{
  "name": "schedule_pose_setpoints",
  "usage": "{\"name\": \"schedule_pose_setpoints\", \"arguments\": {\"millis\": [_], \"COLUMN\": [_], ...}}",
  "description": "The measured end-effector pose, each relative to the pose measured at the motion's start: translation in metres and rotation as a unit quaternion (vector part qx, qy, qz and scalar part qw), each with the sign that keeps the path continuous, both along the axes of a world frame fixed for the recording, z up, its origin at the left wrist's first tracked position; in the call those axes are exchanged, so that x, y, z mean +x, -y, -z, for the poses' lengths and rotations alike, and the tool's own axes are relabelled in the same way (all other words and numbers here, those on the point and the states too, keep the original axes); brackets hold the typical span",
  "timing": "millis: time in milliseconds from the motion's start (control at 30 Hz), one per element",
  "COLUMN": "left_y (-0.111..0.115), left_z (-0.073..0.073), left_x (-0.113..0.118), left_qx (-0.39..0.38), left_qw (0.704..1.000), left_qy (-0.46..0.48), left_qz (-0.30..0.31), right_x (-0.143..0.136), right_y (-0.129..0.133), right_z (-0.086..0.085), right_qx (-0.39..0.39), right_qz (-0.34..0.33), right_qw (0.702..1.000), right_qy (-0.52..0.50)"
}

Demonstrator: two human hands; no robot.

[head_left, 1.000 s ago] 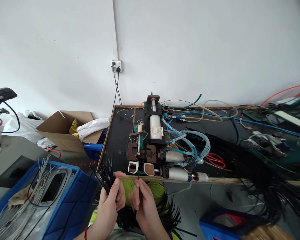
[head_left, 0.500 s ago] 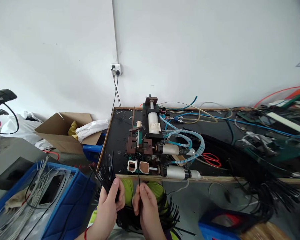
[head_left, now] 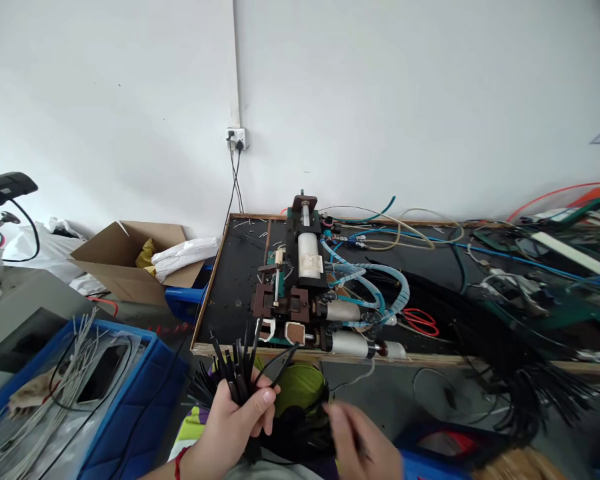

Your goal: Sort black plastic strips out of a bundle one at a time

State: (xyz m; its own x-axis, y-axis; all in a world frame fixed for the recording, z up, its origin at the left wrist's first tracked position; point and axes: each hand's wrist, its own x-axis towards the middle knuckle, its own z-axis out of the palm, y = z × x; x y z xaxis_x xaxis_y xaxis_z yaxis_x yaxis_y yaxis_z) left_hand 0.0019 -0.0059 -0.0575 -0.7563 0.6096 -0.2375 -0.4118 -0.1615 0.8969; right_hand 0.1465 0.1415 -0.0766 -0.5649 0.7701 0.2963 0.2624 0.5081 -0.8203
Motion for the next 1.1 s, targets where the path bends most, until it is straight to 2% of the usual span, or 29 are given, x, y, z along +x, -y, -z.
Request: {"name": "schedule_pose_setpoints", "arguments": {"millis": [67, 100, 133, 200, 267, 333, 500, 633, 700, 767, 900, 1000, 1100], "left_y": [-0.001, -0.001, -0.001, -0.001, 0.0, 0.0, -0.003, -0.007, -0.009, -0.01, -0.012, -0.013, -0.014], "left_z": [0.002, 0.003, 0.002, -0.001, -0.007, -0.012, -0.017, -0.013, -0.01, -0.009, -0.012, -0.016, -0.019], "left_x": [0.003, 0.004, 0.003, 0.0, -0.006, -0.012, -0.016, -0.02, -0.022, -0.023, -0.022, -0.021, -0.022], "left_qx": [-0.009, -0.014, -0.019, -0.025, -0.033, -0.048, -0.093, -0.103, -0.089, -0.057, -0.006, -0.005, -0.013], "left_qw": [0.999, 0.999, 0.998, 0.996, 0.988, 0.984, 0.982, 0.974, 0.977, 0.985, 0.989, 0.986, 0.986], "left_qy": [-0.019, -0.031, -0.047, -0.086, -0.121, -0.126, -0.125, -0.127, -0.105, -0.064, -0.003, 0.007, 0.013], "left_qz": [0.031, 0.04, 0.035, -0.019, -0.088, -0.116, -0.108, -0.157, -0.162, -0.149, -0.15, -0.164, -0.168], "right_x": [-0.033, -0.047, -0.057, -0.069, -0.07, -0.069, -0.073, -0.077, -0.079, -0.083, -0.098, -0.106, -0.107], "right_y": [0.021, 0.03, 0.037, 0.046, 0.049, 0.049, 0.047, 0.04, 0.038, 0.039, 0.043, 0.042, 0.041], "right_z": [-0.023, -0.032, -0.039, -0.045, -0.042, -0.034, -0.022, -0.016, -0.009, -0.001, 0.011, 0.014, 0.016], "right_qx": [-0.086, -0.118, -0.135, -0.164, -0.185, -0.201, -0.175, -0.246, -0.323, -0.432, -0.636, -0.714, -0.747], "right_qz": [-0.153, -0.191, -0.206, -0.18, -0.132, -0.124, -0.234, -0.304, -0.313, -0.278, -0.185, -0.181, -0.18], "right_qw": [0.982, 0.969, 0.961, 0.957, 0.959, 0.96, 0.954, 0.918, 0.89, 0.847, 0.709, 0.627, 0.587], "right_qy": [-0.075, -0.101, -0.126, -0.16, -0.17, -0.149, -0.068, -0.058, -0.079, -0.134, -0.242, -0.252, -0.254]}}
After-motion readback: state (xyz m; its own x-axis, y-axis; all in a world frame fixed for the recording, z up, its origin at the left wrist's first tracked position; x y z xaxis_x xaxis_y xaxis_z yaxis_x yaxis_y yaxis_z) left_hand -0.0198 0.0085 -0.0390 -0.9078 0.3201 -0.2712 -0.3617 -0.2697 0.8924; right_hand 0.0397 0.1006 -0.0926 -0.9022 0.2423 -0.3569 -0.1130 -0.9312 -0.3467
